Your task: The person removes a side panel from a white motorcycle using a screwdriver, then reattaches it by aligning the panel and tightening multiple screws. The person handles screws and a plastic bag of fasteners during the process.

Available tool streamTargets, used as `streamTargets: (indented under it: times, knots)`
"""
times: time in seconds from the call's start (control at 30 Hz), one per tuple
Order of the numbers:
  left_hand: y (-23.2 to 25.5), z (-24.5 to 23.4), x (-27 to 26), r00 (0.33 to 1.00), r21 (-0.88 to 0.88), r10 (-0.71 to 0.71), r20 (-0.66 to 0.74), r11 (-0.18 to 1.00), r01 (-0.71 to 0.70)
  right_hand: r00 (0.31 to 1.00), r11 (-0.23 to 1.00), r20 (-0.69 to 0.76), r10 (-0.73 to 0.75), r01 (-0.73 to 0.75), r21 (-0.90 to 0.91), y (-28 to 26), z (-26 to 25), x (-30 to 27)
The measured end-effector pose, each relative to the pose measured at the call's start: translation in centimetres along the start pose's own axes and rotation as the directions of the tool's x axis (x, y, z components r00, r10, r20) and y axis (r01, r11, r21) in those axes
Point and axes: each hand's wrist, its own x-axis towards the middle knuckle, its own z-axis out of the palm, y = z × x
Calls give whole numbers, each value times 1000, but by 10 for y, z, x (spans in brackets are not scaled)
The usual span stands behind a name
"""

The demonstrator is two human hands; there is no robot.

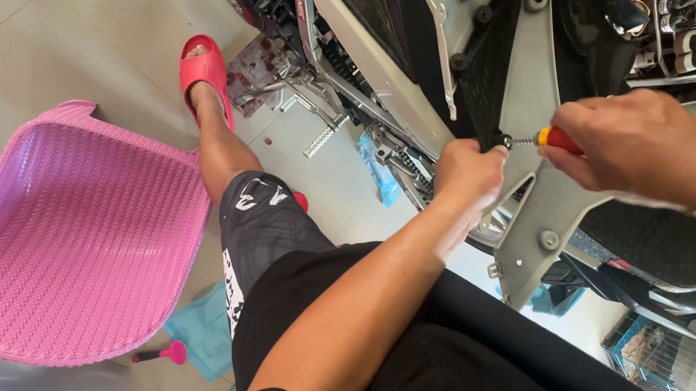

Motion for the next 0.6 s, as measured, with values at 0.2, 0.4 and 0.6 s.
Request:
streamTargets:
  times: [0.2,0.4,0.6]
  knots:
    - [-11,1,7,998,-3,60,4,998,-60,978,963,40,206,-210,168,-19,-6,1]
    - [-15,0,11,987,99,159,35,982,-162,987,962,10,-160,159,-224,-11,-24,-5]
    - [-9,-4,9,996,128,88,-18,988,-85,958,944,-18,-287,279,-176,-11,-14,8]
